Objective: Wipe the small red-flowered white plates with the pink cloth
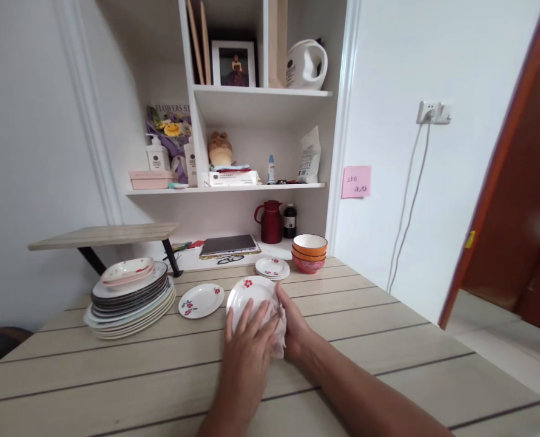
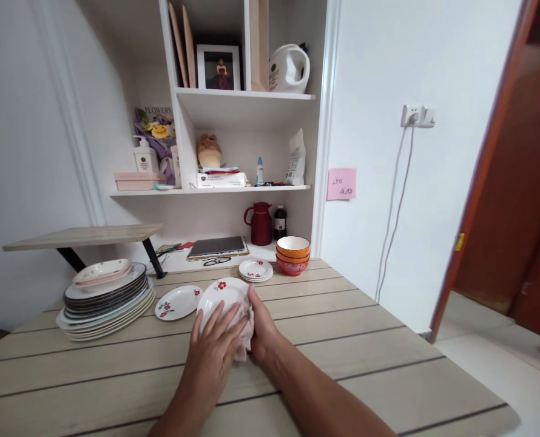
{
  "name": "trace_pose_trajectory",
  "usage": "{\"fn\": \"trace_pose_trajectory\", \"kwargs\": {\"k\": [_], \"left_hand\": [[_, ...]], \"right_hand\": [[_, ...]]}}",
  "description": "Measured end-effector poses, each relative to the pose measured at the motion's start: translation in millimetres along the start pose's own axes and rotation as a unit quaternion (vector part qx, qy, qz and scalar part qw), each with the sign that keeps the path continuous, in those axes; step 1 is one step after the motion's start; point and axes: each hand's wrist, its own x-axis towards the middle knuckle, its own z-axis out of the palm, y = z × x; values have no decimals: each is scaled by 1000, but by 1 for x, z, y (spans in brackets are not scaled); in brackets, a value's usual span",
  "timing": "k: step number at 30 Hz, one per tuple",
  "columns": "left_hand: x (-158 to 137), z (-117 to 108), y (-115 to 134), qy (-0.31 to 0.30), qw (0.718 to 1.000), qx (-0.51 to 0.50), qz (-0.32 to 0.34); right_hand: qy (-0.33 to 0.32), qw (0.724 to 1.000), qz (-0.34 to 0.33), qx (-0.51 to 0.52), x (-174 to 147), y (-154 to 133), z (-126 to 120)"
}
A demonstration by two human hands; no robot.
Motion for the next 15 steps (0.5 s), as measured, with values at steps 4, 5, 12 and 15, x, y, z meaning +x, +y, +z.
{"fn": "trace_pose_trajectory", "kwargs": {"k": [4, 5, 12, 15], "left_hand": [[0, 1, -1, 16, 1000, 10, -15], [-1, 2, -2, 23, 999, 16, -30], [-2, 0, -11, 55, 991, 39, -118], [-1, -2, -12, 67, 987, 34, -142]], "right_hand": [[-2, 997, -72, 10, 3, -12, -4], [7, 995, -95, 4, 5, -13, -6], [0, 995, -92, -41, 13, -1, -11], [-5, 996, -71, -58, 11, 6, -10]]}}
